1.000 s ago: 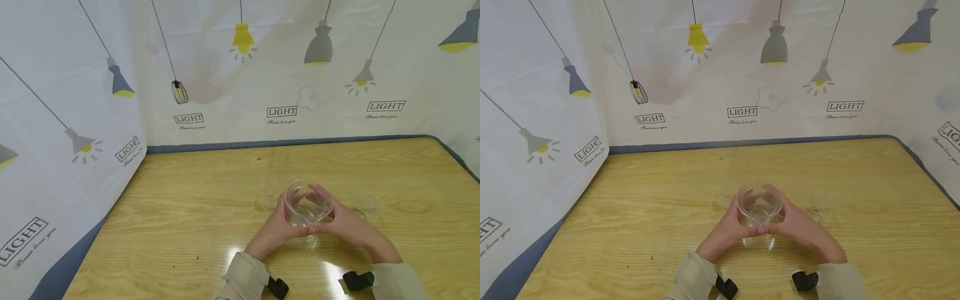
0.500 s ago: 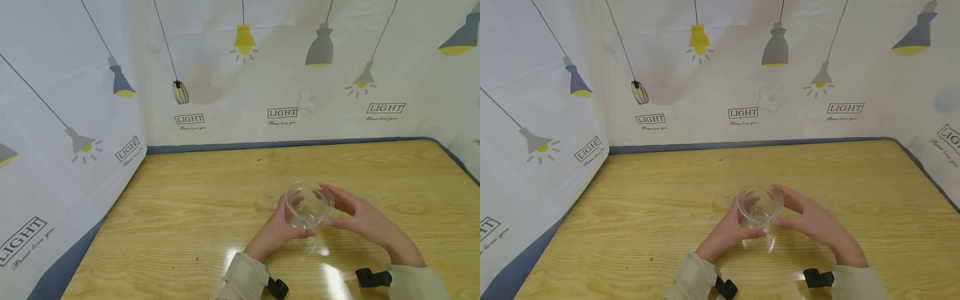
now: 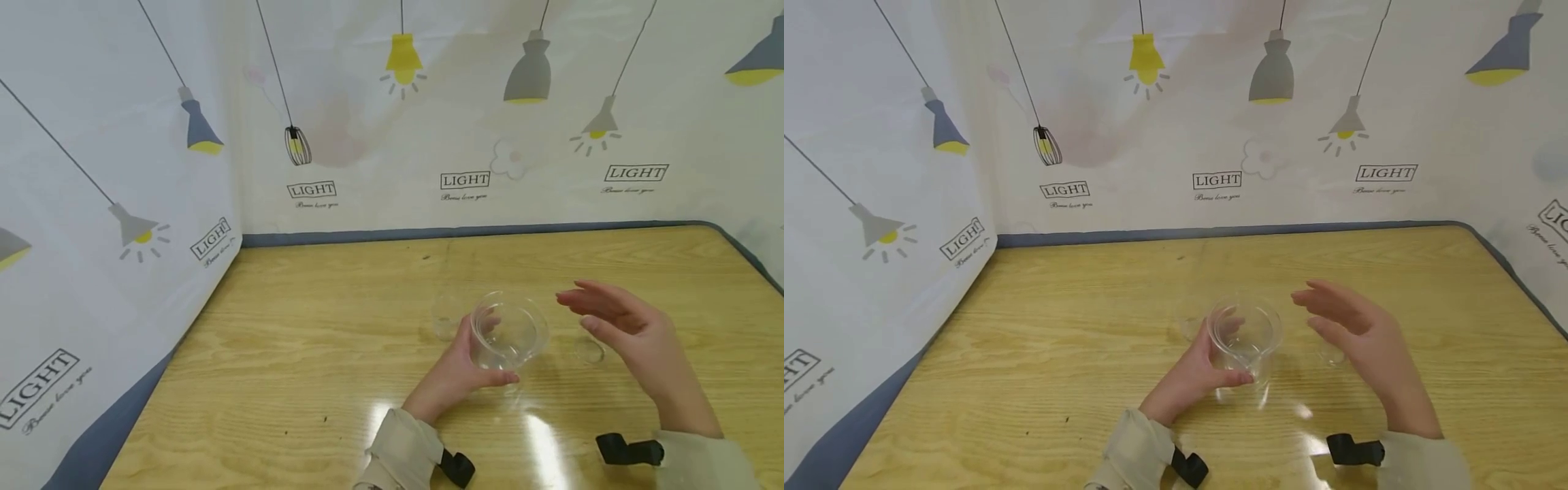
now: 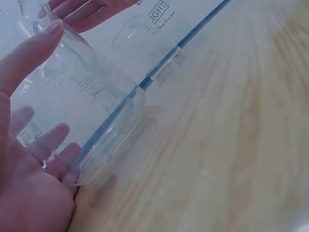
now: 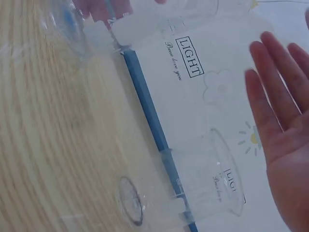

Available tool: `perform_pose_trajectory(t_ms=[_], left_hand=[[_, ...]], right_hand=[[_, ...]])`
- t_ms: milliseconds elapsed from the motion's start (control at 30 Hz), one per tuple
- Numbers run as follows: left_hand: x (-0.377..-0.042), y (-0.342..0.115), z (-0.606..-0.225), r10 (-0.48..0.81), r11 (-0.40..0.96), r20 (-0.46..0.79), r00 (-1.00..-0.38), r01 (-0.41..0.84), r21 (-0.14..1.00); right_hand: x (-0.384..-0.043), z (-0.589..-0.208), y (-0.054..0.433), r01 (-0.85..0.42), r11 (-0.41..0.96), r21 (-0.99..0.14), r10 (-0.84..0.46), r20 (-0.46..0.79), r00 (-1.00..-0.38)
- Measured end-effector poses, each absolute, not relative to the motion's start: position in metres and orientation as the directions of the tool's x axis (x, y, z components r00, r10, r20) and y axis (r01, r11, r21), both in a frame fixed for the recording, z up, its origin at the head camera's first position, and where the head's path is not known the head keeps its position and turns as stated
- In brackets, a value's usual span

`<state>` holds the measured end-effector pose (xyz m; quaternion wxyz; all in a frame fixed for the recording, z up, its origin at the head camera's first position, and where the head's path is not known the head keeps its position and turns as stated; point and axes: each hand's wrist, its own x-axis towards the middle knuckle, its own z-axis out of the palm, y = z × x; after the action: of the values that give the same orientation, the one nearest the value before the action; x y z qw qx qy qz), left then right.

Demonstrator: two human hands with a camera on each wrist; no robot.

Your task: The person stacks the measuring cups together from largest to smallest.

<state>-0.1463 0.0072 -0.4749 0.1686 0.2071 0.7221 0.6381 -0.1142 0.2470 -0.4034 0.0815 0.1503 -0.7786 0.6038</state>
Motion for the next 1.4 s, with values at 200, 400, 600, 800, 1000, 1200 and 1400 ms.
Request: perform_pose_trajectory(t_ms=[200,400,600,800,1000,1200,1400], left_hand=[[-0.147,0.006,-0.472,0.512,0.108,0.025,-0.859,0.094,0.990],[-0.147,0.003,-0.472,0.508,0.104,0.024,-0.861,0.089,0.991],[-0.147,0.001,-0.473,0.516,0.081,0.033,-0.856,0.087,0.993],[-0.147,0.001,-0.474,0.515,0.089,0.025,-0.857,0.083,0.993],[-0.147,0.002,-0.474,0.523,0.068,0.030,-0.852,0.077,0.995],[-0.147,0.003,-0.476,0.526,0.063,0.028,-0.850,0.071,0.996],[-0.148,0.005,-0.478,0.538,0.055,0.030,-0.842,0.071,0.996]], right_hand=[[-0.110,-0.402,0.253,-0.224,0.344,-0.912,0.131,0.282,-0.950],[-0.114,-0.412,0.265,-0.167,0.402,-0.901,0.153,0.245,-0.957],[-0.119,-0.425,0.278,-0.148,0.445,-0.883,0.007,0.169,-0.986],[-0.122,-0.432,0.284,-0.124,0.460,-0.879,-0.170,0.050,-0.984],[-0.121,-0.438,0.293,-0.143,0.404,-0.903,-0.260,0.037,-0.965],[-0.117,-0.447,0.305,-0.119,0.341,-0.933,-0.301,0.011,-0.954],[-0.114,-0.453,0.312,-0.081,0.338,-0.938,-0.280,-0.018,-0.960]])
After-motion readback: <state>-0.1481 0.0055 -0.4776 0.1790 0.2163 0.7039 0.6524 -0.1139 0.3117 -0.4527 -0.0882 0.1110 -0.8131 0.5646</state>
